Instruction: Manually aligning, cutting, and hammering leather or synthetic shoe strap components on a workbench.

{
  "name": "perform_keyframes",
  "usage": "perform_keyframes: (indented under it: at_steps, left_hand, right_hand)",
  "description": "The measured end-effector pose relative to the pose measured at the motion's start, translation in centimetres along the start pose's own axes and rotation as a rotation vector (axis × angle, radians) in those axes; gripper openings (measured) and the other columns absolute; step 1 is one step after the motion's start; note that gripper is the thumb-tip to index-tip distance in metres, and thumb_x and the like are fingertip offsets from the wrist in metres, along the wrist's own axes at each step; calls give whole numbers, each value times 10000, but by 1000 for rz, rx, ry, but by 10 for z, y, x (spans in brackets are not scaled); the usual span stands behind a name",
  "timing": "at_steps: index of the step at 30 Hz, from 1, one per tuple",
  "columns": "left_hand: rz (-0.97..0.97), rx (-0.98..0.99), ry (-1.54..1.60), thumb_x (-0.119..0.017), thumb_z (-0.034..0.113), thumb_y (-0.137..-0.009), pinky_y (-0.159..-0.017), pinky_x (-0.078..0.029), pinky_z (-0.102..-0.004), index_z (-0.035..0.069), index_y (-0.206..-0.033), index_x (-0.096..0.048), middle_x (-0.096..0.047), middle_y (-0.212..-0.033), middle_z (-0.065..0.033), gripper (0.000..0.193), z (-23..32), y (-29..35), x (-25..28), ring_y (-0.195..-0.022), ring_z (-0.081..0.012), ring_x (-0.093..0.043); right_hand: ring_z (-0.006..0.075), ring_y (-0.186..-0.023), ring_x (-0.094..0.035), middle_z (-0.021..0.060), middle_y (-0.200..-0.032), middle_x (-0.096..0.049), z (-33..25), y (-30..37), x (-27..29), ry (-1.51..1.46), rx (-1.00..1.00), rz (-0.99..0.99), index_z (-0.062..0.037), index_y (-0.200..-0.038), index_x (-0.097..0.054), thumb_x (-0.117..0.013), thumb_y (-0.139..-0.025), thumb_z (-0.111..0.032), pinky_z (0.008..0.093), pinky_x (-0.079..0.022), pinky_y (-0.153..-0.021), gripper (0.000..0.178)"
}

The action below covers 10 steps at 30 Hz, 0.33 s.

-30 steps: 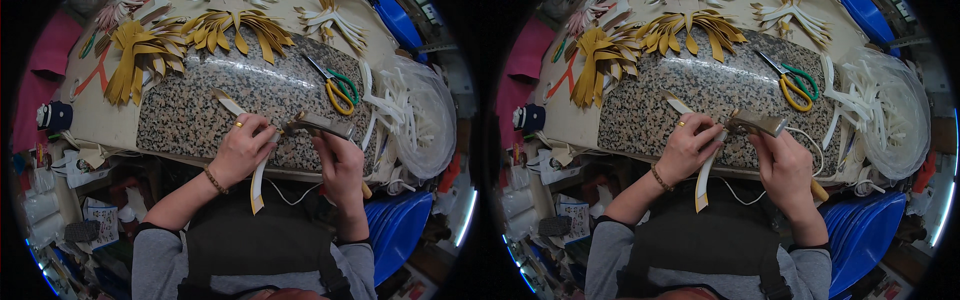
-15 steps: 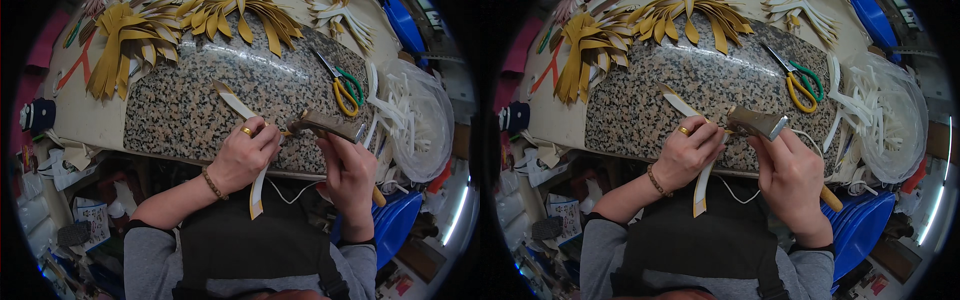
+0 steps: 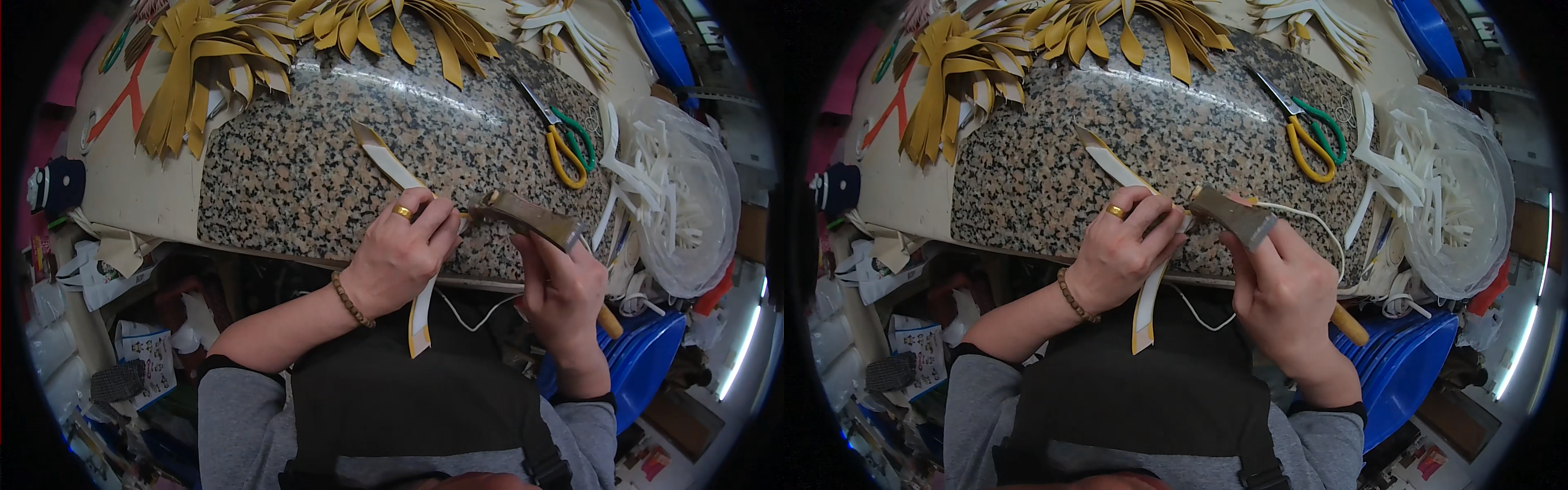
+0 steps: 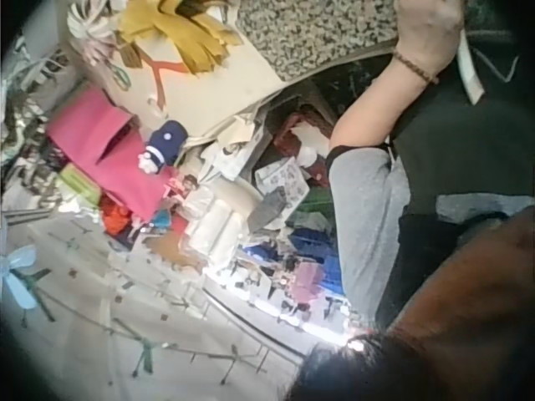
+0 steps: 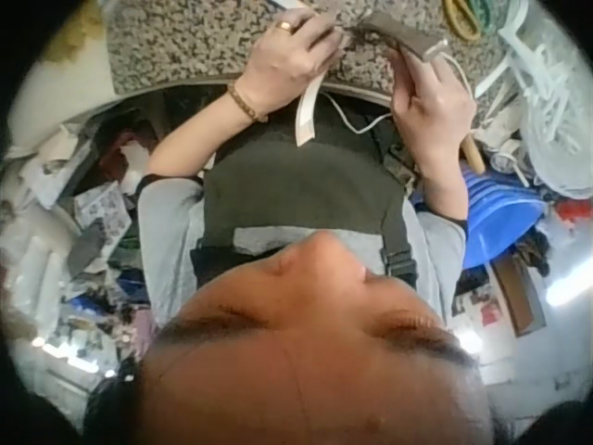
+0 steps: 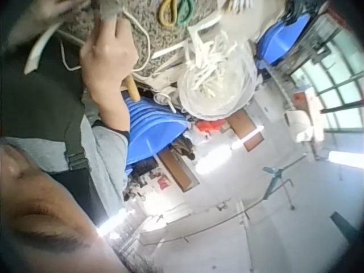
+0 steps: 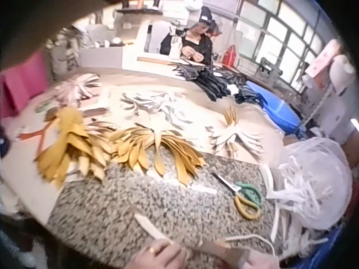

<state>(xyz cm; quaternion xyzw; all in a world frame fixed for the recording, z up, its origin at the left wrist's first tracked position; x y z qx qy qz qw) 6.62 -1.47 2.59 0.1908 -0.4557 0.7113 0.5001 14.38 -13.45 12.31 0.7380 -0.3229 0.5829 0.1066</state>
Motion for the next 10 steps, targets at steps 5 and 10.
perform_keyframes:
  at_steps: [5, 10]
  left_hand:
    - [49, 106, 139, -854, 98, -768, -862, -568, -386, 31, -1067, -722, -645, -1122, -76, 333, -8, 3, 11, -1037, -290, -635]
    - [-17, 97, 97, -870, 110, -762, -912, -556, -391, 39, -1067, -727, -648, -1148, -98, 344, -4, 8, 8, -1061, -312, -639]
  right_hand:
    - [299, -637, -652, 83, -770, -608, 10, 6, -13, 8, -17, -95, -99, -1097, -723, -745, -929, -115, 427, -495, -544, 170]
    - [300, -640, -656, 84, -770, -612, 5, -1, -6, 62, -27, -140, -100, -1103, -723, -734, -940, -128, 426, -506, -551, 166]
Point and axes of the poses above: each hand's wrist, its own y-axis away from the middle knuckle, its own x-axis out of the back of the hand, z = x × y, the point moved 7 cm from there along -y, towards the middle knuckle
